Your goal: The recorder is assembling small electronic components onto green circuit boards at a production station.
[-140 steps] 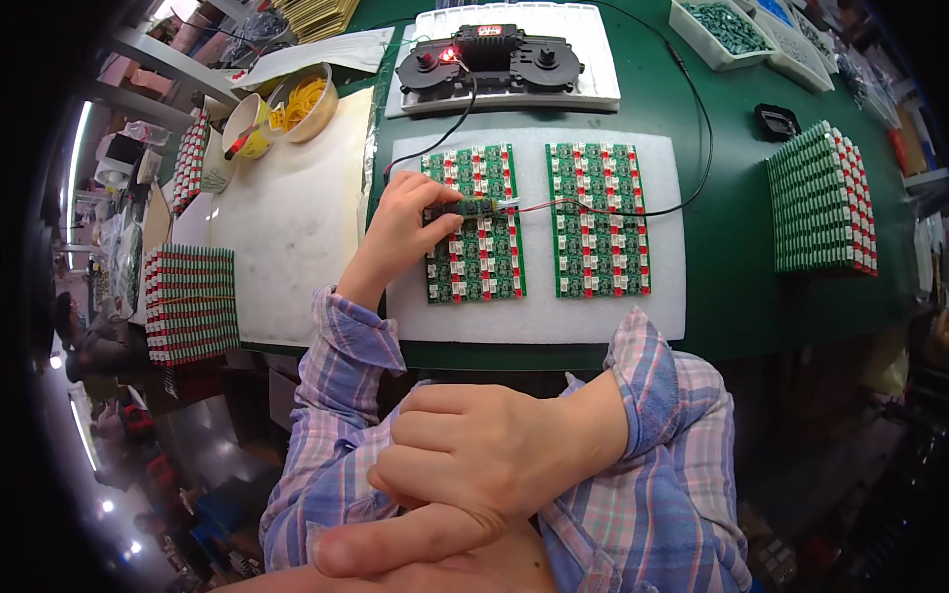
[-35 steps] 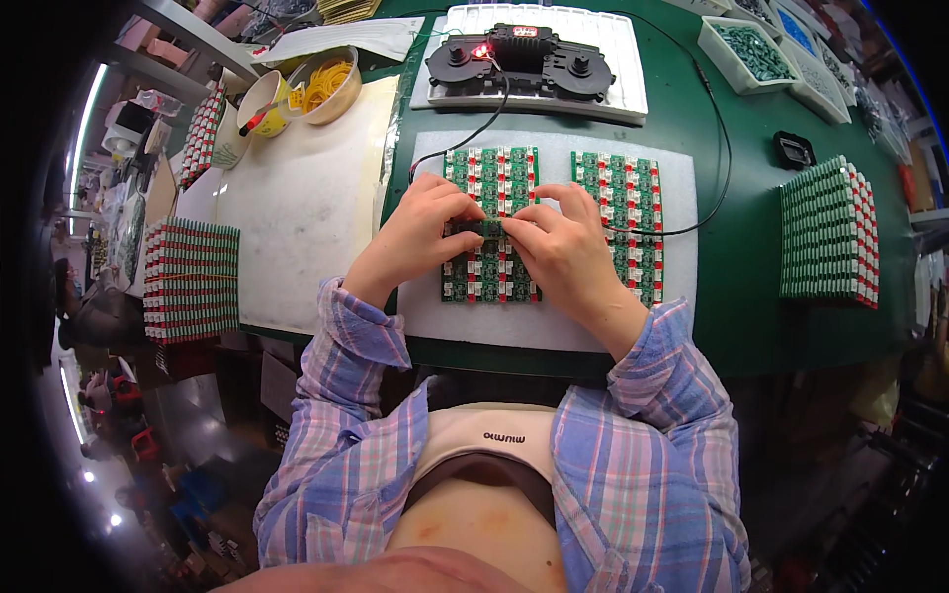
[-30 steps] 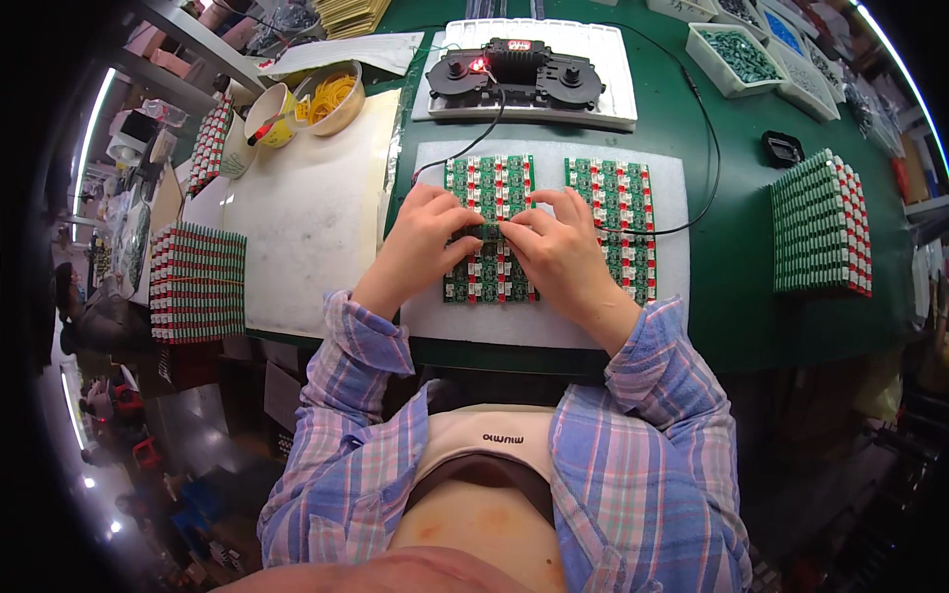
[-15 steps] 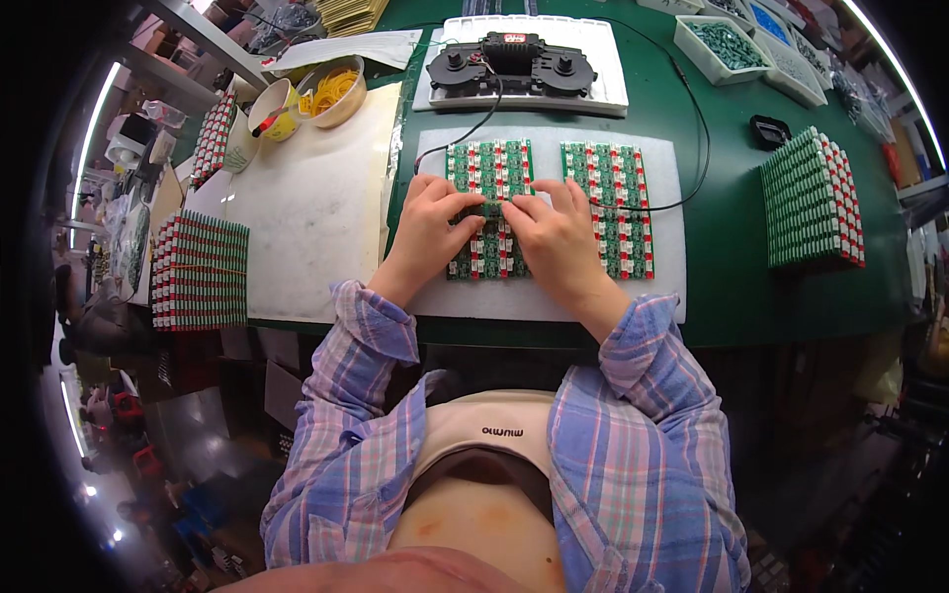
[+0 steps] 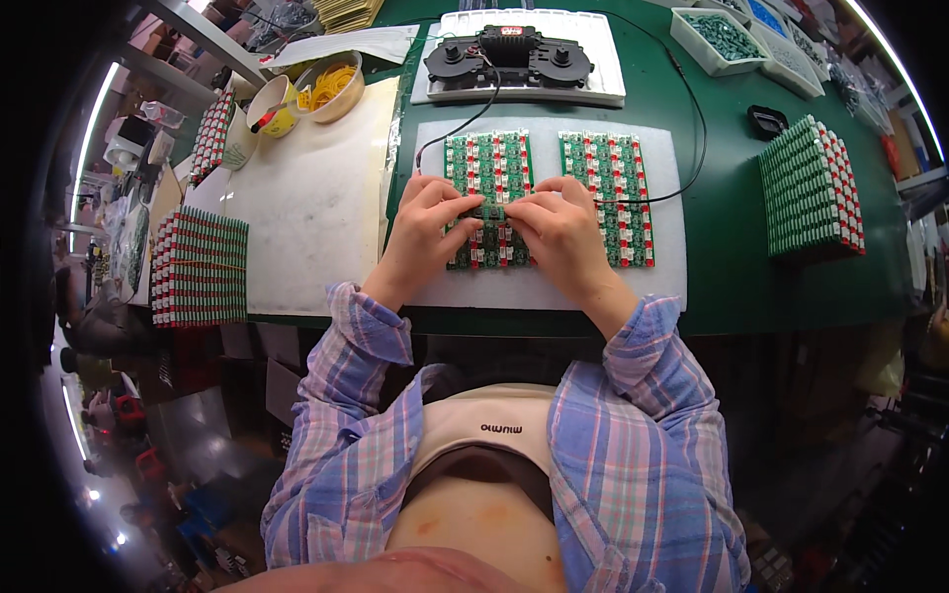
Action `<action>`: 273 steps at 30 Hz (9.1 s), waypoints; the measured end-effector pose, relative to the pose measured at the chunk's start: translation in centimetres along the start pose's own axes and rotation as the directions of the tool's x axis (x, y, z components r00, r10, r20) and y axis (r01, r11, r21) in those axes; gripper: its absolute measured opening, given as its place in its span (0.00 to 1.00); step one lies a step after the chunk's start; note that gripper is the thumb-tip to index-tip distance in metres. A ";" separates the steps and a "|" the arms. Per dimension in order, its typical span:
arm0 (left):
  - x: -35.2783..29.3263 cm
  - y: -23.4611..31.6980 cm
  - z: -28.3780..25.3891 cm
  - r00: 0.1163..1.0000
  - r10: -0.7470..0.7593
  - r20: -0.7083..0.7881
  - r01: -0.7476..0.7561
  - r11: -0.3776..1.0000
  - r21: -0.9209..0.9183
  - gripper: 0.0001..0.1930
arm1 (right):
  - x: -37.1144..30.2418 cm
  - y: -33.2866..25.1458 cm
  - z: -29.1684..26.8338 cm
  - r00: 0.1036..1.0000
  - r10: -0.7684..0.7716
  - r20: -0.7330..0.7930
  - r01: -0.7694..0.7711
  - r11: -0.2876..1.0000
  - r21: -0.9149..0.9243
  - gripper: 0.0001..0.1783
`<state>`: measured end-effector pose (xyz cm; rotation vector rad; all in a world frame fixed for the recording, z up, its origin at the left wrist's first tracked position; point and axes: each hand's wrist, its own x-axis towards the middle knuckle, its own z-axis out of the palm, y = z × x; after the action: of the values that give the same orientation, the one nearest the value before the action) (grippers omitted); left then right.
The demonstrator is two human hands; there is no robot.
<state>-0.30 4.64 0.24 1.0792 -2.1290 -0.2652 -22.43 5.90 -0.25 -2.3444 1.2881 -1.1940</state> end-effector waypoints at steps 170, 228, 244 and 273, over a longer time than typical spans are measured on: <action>-2.2 1.9 0.4 0.988 -0.139 0.059 0.142 0.989 -0.041 0.15 | -2.6 -2.3 -0.5 0.997 -0.021 0.076 0.036 0.979 -0.203 0.13; -4.0 2.6 0.3 0.965 0.066 0.253 -0.081 0.996 0.046 0.23 | 3.9 -13.7 -6.3 0.934 0.001 0.358 -0.351 -0.193 0.916 0.34; -4.5 2.5 0.4 0.979 0.026 0.203 -0.035 0.999 0.040 0.25 | 5.1 -21.0 -5.2 0.917 -0.028 -0.398 0.357 -0.390 0.849 0.49; -4.5 3.2 1.2 0.990 -0.037 0.137 0.021 0.993 0.114 0.18 | -4.7 -3.2 -1.7 0.993 -0.093 0.074 0.105 0.977 -0.188 0.19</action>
<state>-1.31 9.94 -1.39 1.1876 -2.2763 -0.2422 -23.07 11.81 -0.10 -2.5884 1.3325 -1.0535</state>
